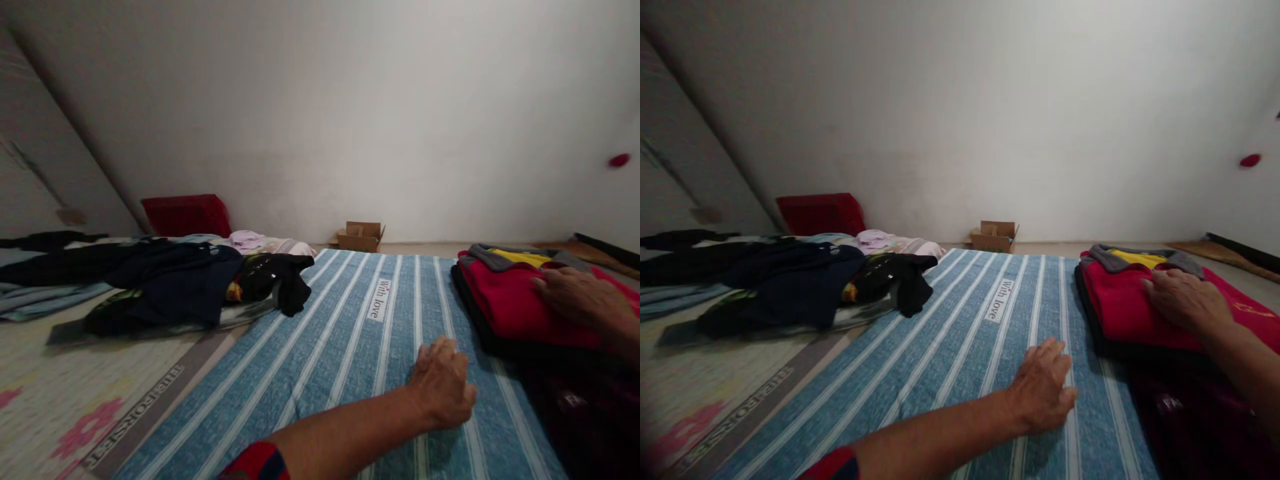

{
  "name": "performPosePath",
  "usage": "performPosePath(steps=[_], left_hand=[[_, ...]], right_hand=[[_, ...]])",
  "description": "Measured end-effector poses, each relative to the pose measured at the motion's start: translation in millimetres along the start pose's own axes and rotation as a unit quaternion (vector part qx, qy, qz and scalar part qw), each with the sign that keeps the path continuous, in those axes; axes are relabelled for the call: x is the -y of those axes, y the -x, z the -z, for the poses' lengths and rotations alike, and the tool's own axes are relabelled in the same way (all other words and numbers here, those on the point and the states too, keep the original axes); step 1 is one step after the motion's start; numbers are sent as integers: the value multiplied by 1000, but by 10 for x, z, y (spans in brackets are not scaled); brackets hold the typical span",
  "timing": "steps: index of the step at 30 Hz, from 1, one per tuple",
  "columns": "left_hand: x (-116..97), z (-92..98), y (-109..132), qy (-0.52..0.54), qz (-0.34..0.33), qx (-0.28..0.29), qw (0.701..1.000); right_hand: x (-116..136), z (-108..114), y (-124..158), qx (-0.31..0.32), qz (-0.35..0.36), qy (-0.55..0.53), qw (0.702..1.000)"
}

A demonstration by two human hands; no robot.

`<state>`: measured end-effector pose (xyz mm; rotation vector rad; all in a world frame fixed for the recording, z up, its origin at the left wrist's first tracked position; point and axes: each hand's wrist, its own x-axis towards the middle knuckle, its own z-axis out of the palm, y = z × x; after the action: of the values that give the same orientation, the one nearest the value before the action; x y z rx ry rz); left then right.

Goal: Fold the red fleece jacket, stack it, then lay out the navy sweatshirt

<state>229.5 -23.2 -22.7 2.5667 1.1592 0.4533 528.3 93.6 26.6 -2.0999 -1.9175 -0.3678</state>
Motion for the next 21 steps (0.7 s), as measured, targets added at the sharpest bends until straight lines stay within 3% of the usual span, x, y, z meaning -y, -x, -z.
performPosePath(steps=[2,4,10,13,16,21], left_hand=[[181,31,384,-3,27,7,1000],[351,55,739,-8,63,-17,998],[655,142,1589,-24,138,-94,986],[722,195,1880,-43,174,-96,979],[754,235,2092,-62,200,-91,974],[739,227,2257,-89,201,-100,970]], right_hand=[[245,27,180,29,79,52,995],[587,18,420,34,142,38,989],[1883,-140,1390,94,178,-146,969],[2485,-169,1889,129,188,-219,949],[2932,-197,2312,138,183,-239,944],[3242,-293,2766,91,175,-183,963]])
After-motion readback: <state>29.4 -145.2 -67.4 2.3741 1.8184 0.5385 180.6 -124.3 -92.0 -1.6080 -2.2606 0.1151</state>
